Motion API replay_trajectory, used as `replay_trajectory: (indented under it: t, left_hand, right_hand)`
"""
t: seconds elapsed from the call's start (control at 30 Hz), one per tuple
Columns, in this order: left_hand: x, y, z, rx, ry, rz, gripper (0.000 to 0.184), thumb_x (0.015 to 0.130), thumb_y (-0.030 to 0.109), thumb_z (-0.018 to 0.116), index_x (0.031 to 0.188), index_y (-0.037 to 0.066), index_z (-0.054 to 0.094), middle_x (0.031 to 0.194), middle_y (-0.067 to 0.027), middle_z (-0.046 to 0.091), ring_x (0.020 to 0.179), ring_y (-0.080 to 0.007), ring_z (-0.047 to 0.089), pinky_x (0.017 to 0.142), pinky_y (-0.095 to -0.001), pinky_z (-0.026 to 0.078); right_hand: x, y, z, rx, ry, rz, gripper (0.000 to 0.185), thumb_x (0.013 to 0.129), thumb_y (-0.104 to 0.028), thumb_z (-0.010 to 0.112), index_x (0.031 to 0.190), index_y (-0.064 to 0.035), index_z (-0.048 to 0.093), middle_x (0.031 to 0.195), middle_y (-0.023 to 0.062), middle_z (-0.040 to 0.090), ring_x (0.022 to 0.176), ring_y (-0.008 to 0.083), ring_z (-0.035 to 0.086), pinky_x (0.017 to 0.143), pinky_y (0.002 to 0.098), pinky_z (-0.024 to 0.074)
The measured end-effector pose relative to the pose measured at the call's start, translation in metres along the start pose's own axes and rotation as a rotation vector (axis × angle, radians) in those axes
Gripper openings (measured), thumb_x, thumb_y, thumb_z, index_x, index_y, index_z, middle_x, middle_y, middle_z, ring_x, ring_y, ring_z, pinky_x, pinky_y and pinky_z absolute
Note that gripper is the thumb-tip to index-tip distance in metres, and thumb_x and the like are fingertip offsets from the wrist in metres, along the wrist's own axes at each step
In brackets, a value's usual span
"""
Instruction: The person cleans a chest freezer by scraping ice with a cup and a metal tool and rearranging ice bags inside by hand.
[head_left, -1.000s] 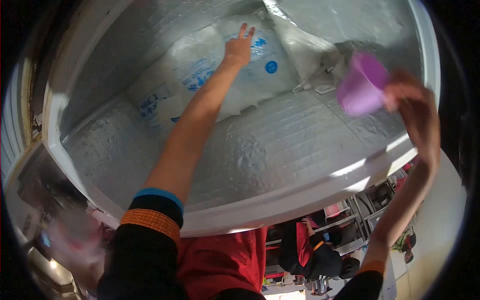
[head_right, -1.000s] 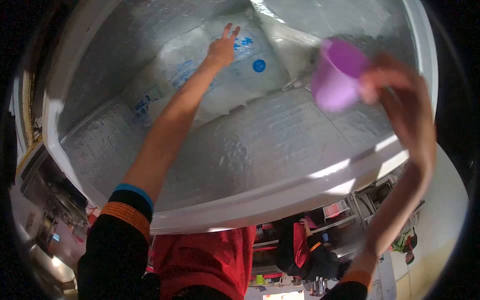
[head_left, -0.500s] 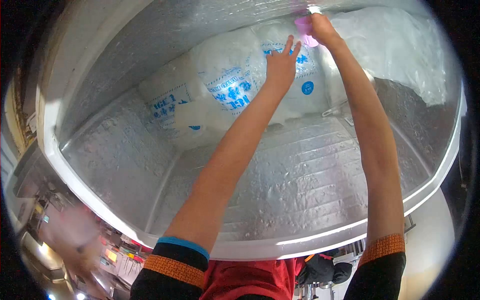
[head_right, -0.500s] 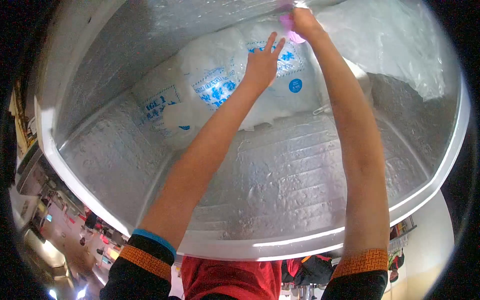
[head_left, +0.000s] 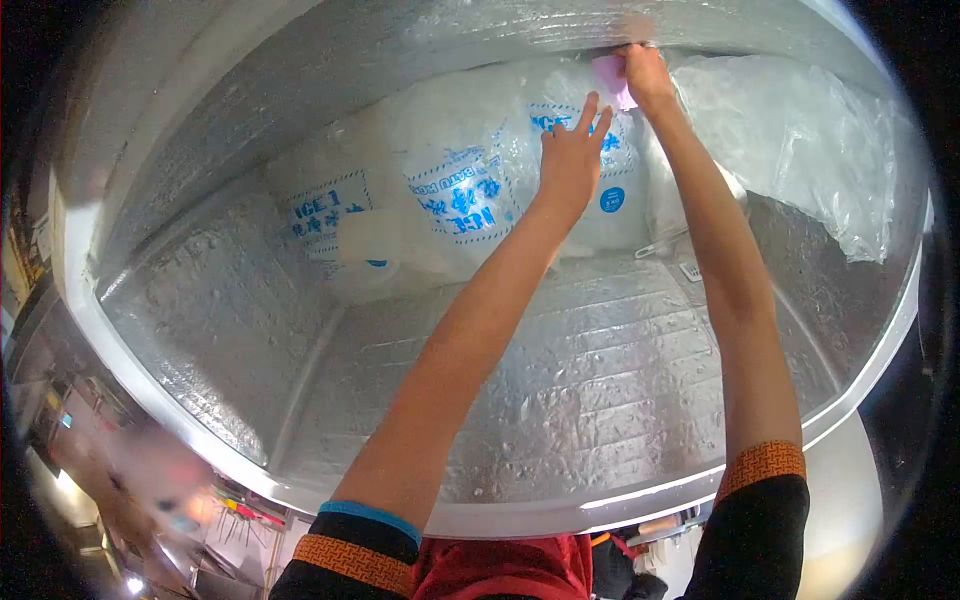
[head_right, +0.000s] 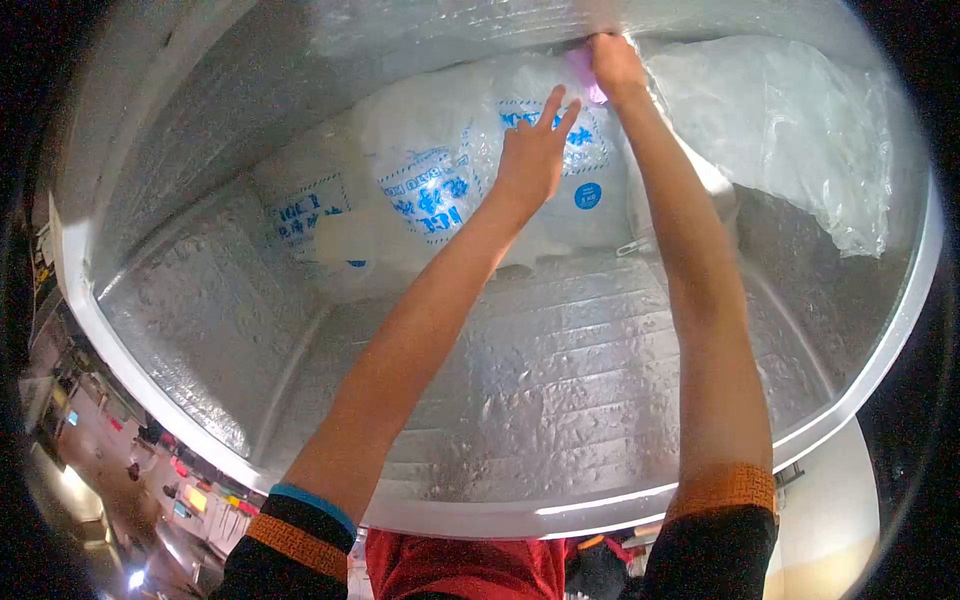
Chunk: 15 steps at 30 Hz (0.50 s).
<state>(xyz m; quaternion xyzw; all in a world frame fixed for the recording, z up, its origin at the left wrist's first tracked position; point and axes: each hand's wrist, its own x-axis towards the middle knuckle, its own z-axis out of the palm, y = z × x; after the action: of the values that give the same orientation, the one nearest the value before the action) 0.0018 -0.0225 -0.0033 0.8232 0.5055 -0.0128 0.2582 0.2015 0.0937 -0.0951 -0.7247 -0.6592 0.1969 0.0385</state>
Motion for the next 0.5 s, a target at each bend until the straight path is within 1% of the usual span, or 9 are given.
replay_trajectory:
  t: [0.07,0.2,0.27,0.3,0.37,0.4,0.43,0.5]
  left_hand:
    - [0.000,0.002,0.000,0.005,-0.015,-0.018,0.082,0.077,0.001,0.067,0.152,0.018,0.037,0.164,-0.0087,0.023,0.088,-0.0356,0.067,0.073,-0.0452,0.055]
    - [0.002,0.001,0.002,0.007,0.005,-0.009,0.083,0.077,0.001,0.066,0.153,0.019,0.037,0.165,-0.0083,0.022,0.088,-0.0354,0.067,0.073,-0.0456,0.055]
    - [0.001,0.002,0.006,0.016,-0.001,-0.019,0.083,0.077,0.000,0.065,0.153,0.020,0.036,0.164,-0.0081,0.022,0.089,-0.0356,0.067,0.074,-0.0463,0.055]
    - [0.001,0.002,0.007,0.013,-0.002,-0.010,0.083,0.077,0.000,0.065,0.153,0.020,0.036,0.164,-0.0081,0.022,0.089,-0.0356,0.067,0.074,-0.0463,0.055]
    - [0.001,0.000,0.010,0.043,0.036,0.008,0.082,0.078,0.000,0.063,0.153,0.021,0.037,0.163,-0.0082,0.024,0.089,-0.0362,0.068,0.075,-0.0471,0.056]
    - [0.000,0.000,0.012,0.037,0.030,0.018,0.082,0.078,0.000,0.063,0.153,0.021,0.037,0.163,-0.0082,0.024,0.089,-0.0362,0.068,0.075,-0.0471,0.056]
    - [0.001,0.000,0.013,0.054,0.023,0.020,0.081,0.079,0.000,0.062,0.153,0.021,0.036,0.163,-0.0084,0.025,0.088,-0.0362,0.068,0.075,-0.0474,0.056]
    - [0.003,-0.001,0.011,0.090,0.014,0.023,0.080,0.080,0.000,0.060,0.153,0.022,0.036,0.162,-0.0087,0.026,0.086,-0.0361,0.069,0.074,-0.0479,0.056]
  right_hand:
    - [-0.004,-0.006,-0.007,0.018,-0.017,0.033,0.027,0.092,-0.021,0.051,0.093,-0.0044,0.072,0.096,0.0240,0.071,0.094,0.0408,0.070,0.085,0.0503,0.0538]
    - [0.002,0.000,-0.011,0.003,-0.001,-0.012,0.027,0.092,-0.020,0.051,0.092,-0.0035,0.072,0.096,0.0238,0.071,0.094,0.0408,0.069,0.084,0.0500,0.0537]
    - [-0.005,-0.008,-0.025,0.146,-0.113,0.081,0.024,0.089,-0.018,0.054,0.089,-0.0025,0.072,0.095,0.0232,0.071,0.094,0.0411,0.069,0.083,0.0493,0.0540]
    - [-0.009,-0.004,-0.025,0.142,-0.109,0.089,0.024,0.089,-0.018,0.054,0.089,-0.0025,0.072,0.095,0.0232,0.071,0.094,0.0411,0.069,0.083,0.0493,0.0540]
    - [-0.019,0.008,-0.026,0.065,-0.027,-0.226,0.022,0.086,-0.011,0.053,0.090,-0.0011,0.073,0.085,0.0219,0.071,0.086,0.0373,0.069,0.075,0.0431,0.0537]
    - [-0.027,0.016,-0.025,0.036,0.017,-0.294,0.019,0.083,-0.008,0.056,0.088,0.0000,0.072,0.087,0.0194,0.071,0.085,0.0368,0.068,0.075,0.0436,0.0540]
    - [-0.034,0.020,-0.030,0.030,0.020,-0.285,0.019,0.083,-0.008,0.056,0.088,0.0000,0.072,0.087,0.0194,0.071,0.085,0.0368,0.068,0.075,0.0436,0.0540]
    - [-0.051,0.023,-0.042,0.141,0.007,-0.375,0.015,0.081,-0.006,0.058,0.087,0.0006,0.071,0.091,0.0168,0.071,0.086,0.0357,0.068,0.075,0.0446,0.0542]
